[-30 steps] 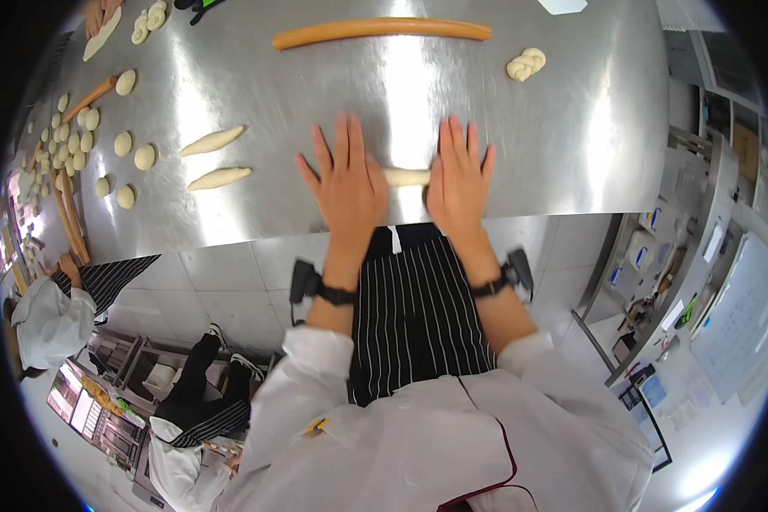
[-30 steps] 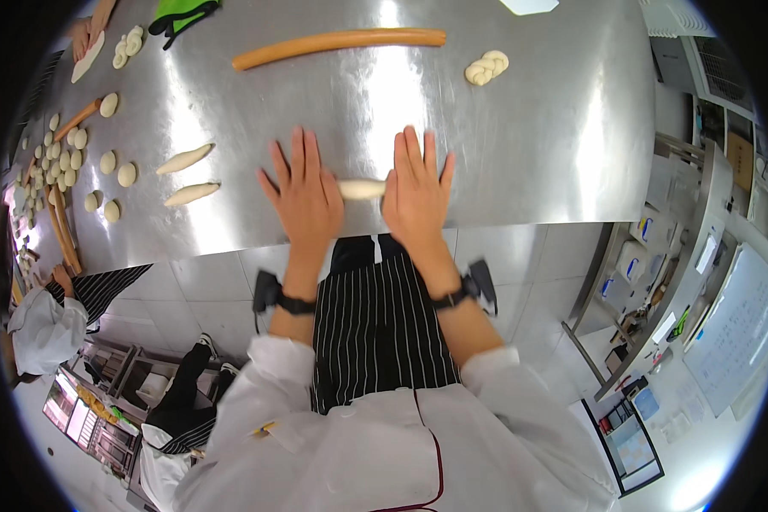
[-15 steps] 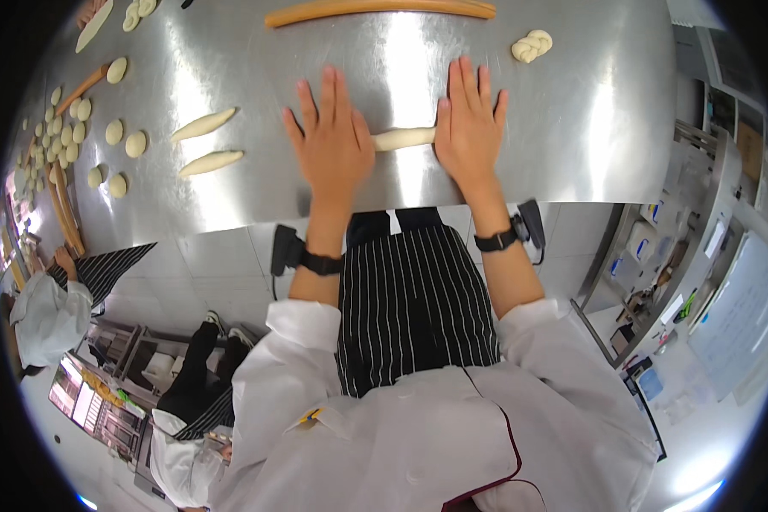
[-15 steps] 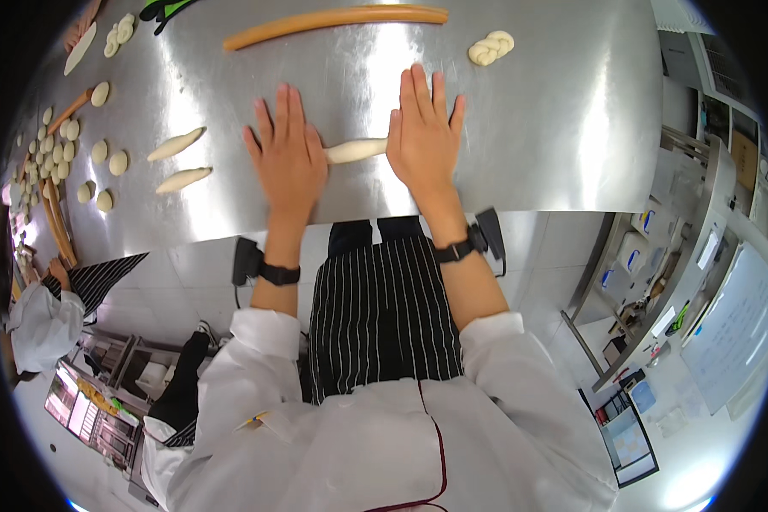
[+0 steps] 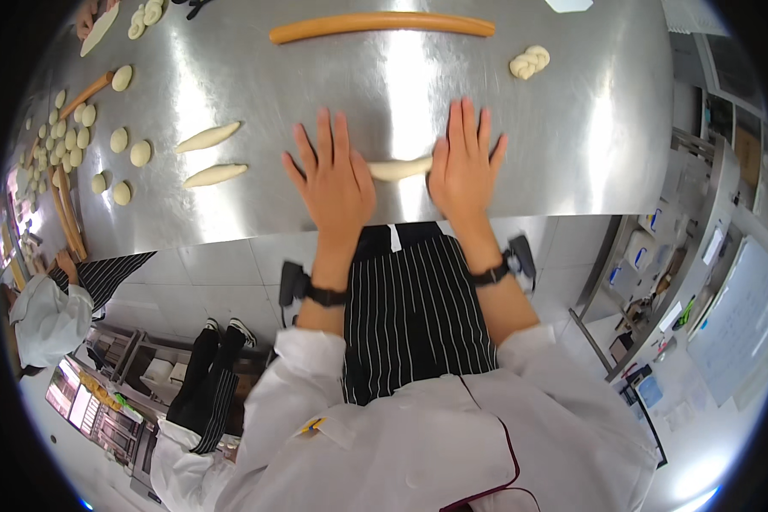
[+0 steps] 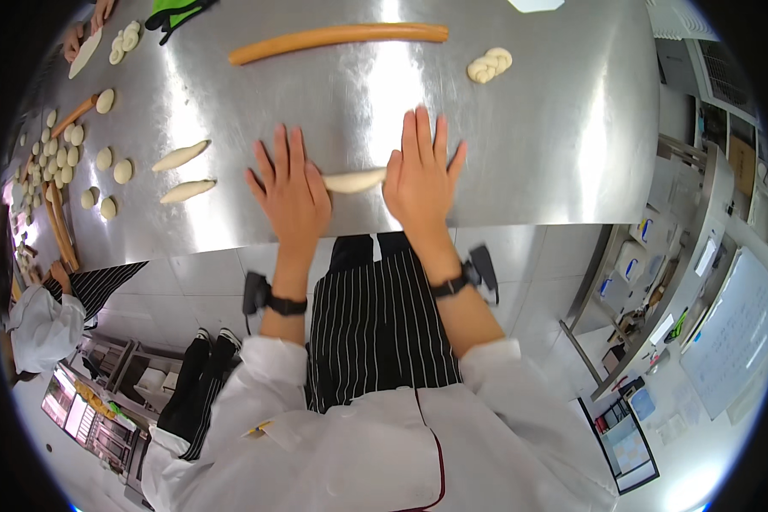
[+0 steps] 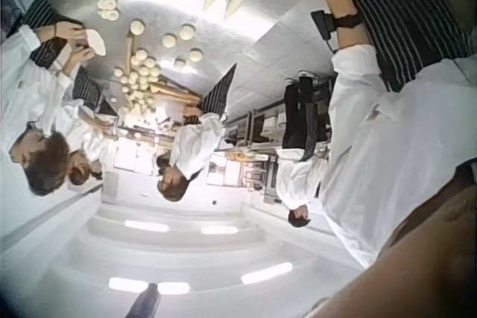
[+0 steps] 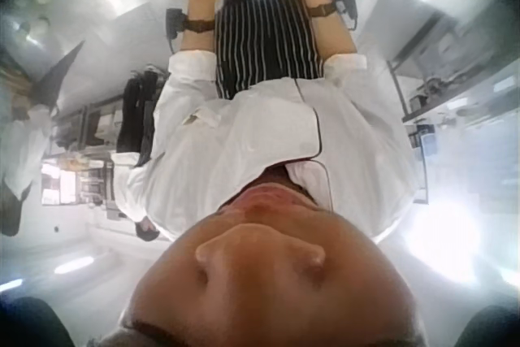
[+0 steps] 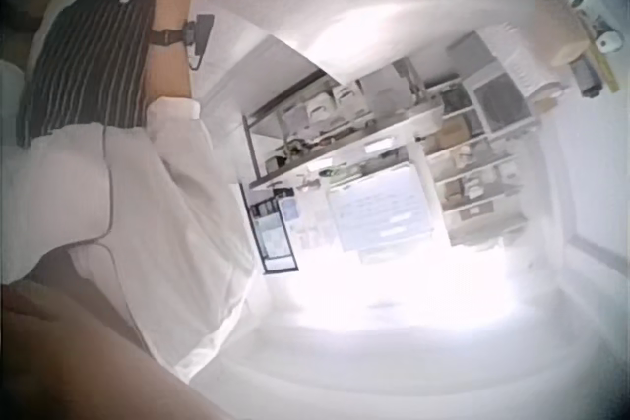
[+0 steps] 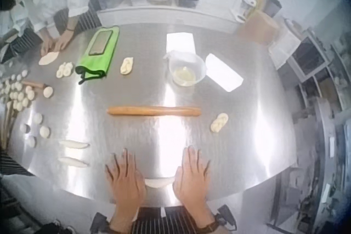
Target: Rolling and shaping dough on a table in a bakery kitchen.
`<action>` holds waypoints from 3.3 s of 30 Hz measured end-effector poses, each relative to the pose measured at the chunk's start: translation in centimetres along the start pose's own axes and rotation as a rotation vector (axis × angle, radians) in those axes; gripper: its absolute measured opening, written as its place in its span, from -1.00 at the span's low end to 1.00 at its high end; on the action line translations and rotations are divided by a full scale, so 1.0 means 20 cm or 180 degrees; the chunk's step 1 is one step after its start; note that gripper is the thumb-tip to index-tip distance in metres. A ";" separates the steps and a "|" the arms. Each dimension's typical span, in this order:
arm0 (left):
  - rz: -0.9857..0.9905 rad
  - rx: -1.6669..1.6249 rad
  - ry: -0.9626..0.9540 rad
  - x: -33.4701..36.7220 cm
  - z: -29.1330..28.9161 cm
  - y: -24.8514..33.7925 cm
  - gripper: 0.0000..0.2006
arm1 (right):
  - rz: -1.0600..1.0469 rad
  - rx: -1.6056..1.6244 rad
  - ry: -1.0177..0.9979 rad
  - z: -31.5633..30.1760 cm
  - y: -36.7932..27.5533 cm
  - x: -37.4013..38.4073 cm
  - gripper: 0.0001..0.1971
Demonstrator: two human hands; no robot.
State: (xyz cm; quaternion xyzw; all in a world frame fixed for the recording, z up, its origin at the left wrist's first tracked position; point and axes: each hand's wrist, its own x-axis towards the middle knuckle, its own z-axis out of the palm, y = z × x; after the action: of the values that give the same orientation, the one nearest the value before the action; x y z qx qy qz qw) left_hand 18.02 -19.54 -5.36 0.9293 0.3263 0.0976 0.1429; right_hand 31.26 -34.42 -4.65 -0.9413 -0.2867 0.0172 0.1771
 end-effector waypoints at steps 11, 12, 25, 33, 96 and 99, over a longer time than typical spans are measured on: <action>-0.0009 0.0292 0.0043 0.10 -0.02 -0.02 -0.45 | -0.0036 -0.0165 0.0079 0.03 0.04 0.09 -0.38; -0.0014 0.0293 0.0036 0.16 -0.04 -0.02 -0.45 | -0.0123 -0.0029 0.0249 0.01 0.01 0.21 -0.40; 0.0113 -0.0429 0.0266 0.42 0.07 0.07 -0.47 | -0.0256 0.0498 0.0470 0.11 -0.10 0.48 -0.36; 0.0342 -0.0450 -0.0134 -0.01 -0.01 0.08 -0.45 | -0.0284 0.0428 -0.0280 -0.05 0.04 -0.06 -0.37; 0.0186 -0.0090 -0.0025 0.11 -0.01 0.03 -0.41 | -0.0308 0.0164 -0.0146 0.02 -0.02 -0.04 -0.45; 0.0321 0.0373 -0.0126 0.25 -0.07 0.05 -0.41 | -0.0472 0.0026 0.0028 -0.02 -0.04 0.33 -0.41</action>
State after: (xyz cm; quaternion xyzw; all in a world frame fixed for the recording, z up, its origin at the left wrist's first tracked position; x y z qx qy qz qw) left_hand 21.97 -16.88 -3.33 0.9530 0.2814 0.0670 0.0896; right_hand 36.44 -30.26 -3.54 -0.9168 -0.3549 0.0011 0.1830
